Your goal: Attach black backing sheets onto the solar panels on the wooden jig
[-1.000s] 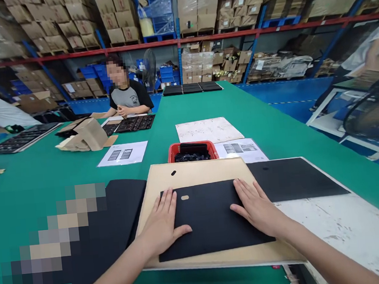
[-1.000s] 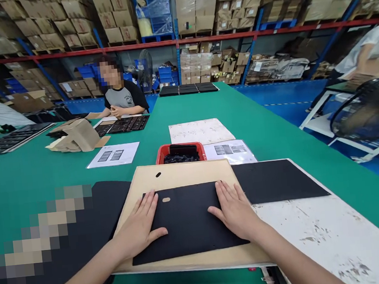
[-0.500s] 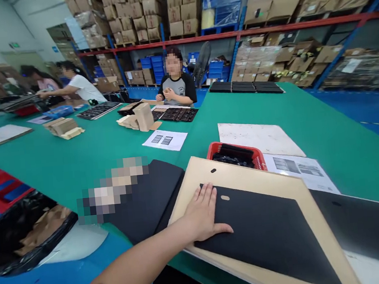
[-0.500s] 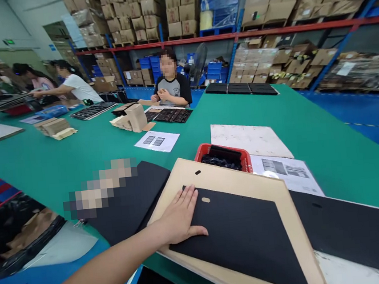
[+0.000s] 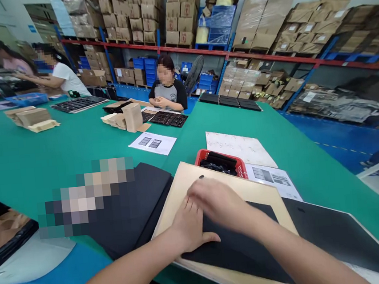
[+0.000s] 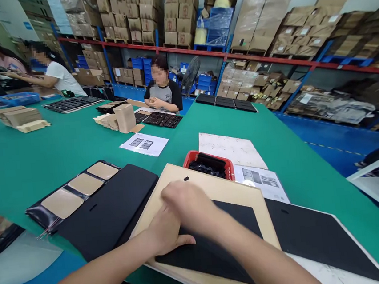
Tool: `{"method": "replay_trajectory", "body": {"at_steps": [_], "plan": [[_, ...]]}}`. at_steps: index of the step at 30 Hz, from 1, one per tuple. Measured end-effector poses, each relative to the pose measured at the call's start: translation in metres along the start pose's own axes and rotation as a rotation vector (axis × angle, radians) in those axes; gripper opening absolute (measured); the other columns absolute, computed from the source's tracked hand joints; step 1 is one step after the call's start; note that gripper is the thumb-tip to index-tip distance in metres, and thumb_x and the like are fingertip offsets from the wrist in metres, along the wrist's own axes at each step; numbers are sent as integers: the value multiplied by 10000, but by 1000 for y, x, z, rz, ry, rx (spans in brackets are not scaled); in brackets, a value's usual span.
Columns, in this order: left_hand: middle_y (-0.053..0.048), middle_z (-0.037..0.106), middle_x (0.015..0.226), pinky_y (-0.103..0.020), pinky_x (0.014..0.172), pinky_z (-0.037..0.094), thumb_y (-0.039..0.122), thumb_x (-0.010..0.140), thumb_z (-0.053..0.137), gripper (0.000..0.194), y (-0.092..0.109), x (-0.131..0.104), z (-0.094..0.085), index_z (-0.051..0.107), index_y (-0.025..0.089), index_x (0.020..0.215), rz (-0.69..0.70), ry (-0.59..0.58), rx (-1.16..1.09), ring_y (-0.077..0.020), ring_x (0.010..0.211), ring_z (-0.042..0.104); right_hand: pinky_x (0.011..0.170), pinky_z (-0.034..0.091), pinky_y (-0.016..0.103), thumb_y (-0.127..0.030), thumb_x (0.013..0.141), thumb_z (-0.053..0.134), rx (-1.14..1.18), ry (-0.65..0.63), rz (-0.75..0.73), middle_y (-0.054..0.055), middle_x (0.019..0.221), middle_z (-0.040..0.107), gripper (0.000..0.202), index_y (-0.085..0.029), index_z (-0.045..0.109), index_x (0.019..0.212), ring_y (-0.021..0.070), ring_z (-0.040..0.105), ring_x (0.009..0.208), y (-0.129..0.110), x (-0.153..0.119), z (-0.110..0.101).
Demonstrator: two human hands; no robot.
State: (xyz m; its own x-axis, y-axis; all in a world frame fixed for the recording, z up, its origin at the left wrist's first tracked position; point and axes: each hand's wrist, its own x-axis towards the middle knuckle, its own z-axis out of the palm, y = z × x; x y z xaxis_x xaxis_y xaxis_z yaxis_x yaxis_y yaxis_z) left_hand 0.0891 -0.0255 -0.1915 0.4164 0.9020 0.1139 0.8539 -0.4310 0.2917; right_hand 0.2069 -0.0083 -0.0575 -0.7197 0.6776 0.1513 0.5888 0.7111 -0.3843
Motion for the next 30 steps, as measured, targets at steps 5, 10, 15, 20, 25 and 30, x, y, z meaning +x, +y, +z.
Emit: {"method": "replay_trajectory", "body": {"at_steps": [5, 10, 15, 20, 25, 30], "plan": [[-214, 33, 1514, -489, 1150, 109, 818, 754, 267, 1087, 5, -1, -18, 144, -13, 1443, 9, -216, 89, -334, 1407, 11, 792, 453, 275, -143, 872, 468, -39, 98, 472, 106, 1008, 682, 219, -131, 664, 968, 192, 631, 904, 105, 40, 36], [-198, 18, 1512, -484, 1152, 104, 824, 749, 253, 1078, 7, -2, -23, 132, 12, 1447, -3, -230, 116, -319, 1403, -10, 794, 436, 265, -126, 851, 494, -82, 66, 522, 97, 1039, 681, 217, -148, 687, 948, 198, 626, 943, 127, 51, 56], [-203, -8, 1504, -471, 1155, 101, 814, 751, 289, 1086, 9, -1, -25, 107, -5, 1440, -15, -255, 112, -311, 1403, -15, 755, 465, 301, -166, 836, 576, -96, -3, 531, 53, 878, 694, 93, -141, 665, 828, 170, 630, 835, 131, 64, 55], [-206, 6, 1502, -473, 1154, 101, 811, 753, 279, 1082, 10, 0, -27, 120, -13, 1436, -17, -250, 123, -313, 1403, -6, 772, 485, 332, -257, 850, 610, -113, -45, 527, 41, 881, 670, 135, -134, 639, 801, 154, 618, 818, 129, 64, 53], [-200, -4, 1504, -469, 1154, 97, 804, 760, 281, 1068, 12, 0, -28, 123, -5, 1438, -27, -267, 144, -311, 1402, -13, 830, 477, 372, -286, 878, 578, -139, -42, 531, 67, 1013, 641, 166, -131, 632, 902, 179, 599, 932, 129, 63, 52], [-201, -5, 1507, -467, 1155, 95, 807, 760, 260, 1068, 12, -1, -27, 125, -6, 1440, -30, -262, 153, -312, 1400, -21, 795, 495, 360, -301, 871, 597, -112, -113, 511, 29, 904, 647, 164, -141, 626, 861, 156, 609, 842, 134, 66, 47]]}}
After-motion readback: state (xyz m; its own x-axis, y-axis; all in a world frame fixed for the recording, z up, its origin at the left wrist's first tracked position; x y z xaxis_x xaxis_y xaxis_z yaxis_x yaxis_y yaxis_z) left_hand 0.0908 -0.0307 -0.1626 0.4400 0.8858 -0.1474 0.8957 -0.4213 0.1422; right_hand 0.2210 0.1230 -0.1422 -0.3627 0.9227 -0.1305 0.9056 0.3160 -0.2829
